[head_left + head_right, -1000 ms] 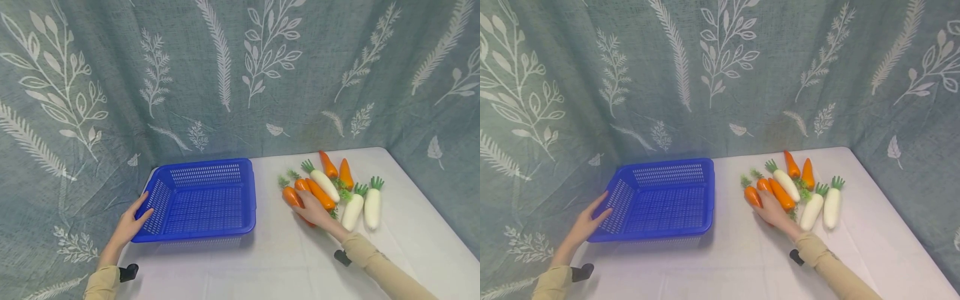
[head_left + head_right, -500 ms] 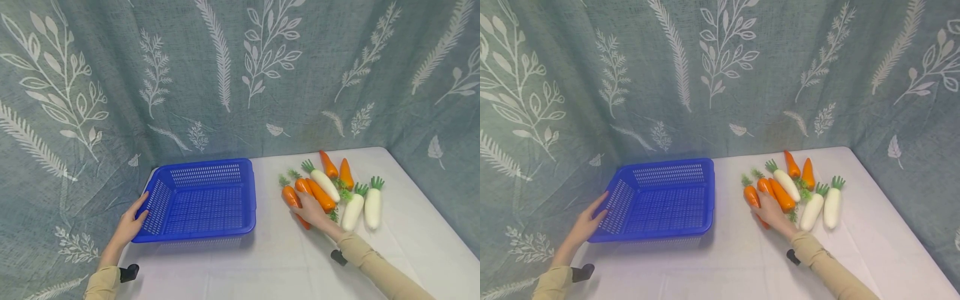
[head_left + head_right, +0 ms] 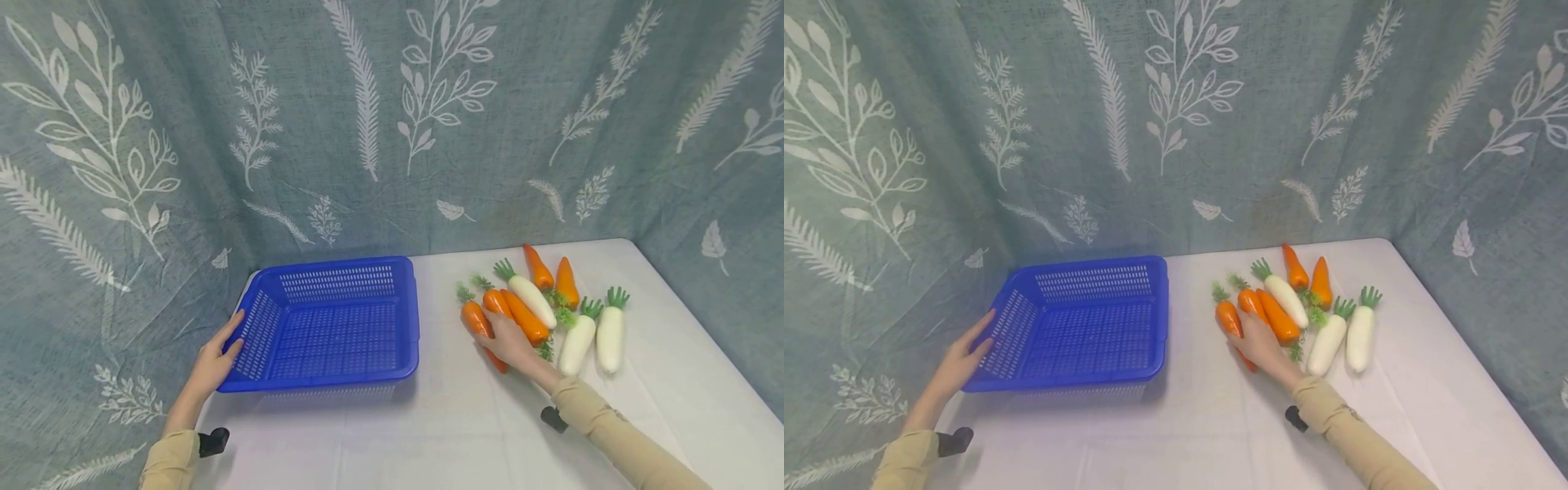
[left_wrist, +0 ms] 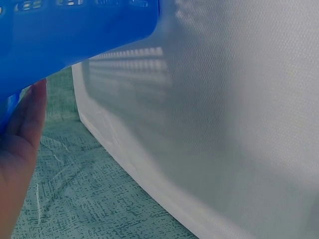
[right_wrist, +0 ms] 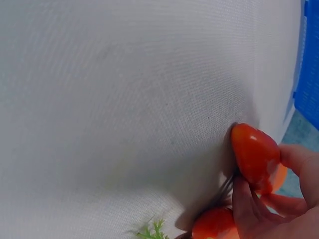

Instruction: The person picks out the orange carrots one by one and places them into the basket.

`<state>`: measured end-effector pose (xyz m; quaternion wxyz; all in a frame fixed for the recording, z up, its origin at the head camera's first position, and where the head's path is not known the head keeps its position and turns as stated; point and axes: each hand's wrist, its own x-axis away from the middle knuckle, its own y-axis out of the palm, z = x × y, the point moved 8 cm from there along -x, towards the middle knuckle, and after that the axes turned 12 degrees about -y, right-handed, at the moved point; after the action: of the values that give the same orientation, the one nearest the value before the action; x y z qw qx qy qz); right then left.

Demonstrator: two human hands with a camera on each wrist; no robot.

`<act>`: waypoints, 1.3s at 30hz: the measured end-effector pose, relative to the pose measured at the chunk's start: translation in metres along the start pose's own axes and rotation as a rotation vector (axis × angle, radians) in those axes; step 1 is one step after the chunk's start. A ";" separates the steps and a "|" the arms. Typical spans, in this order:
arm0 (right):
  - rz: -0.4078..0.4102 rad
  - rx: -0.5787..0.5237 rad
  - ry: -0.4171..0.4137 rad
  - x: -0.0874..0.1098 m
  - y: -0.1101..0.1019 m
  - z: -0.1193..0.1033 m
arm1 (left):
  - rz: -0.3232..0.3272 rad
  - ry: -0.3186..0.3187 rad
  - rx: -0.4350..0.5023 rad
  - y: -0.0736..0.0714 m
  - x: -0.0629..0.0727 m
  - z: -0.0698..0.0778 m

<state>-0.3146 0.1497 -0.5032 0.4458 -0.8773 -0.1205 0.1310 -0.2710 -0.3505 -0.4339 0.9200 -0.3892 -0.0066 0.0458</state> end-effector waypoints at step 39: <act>0.089 -0.080 -0.089 -0.009 -0.024 -0.008 | 0.016 0.017 -0.018 0.001 0.000 -0.001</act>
<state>-0.3224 0.1547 -0.4782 0.3983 -0.8922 -0.1063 0.1844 -0.2715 -0.3512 -0.4353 0.9160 -0.3980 0.0039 0.0496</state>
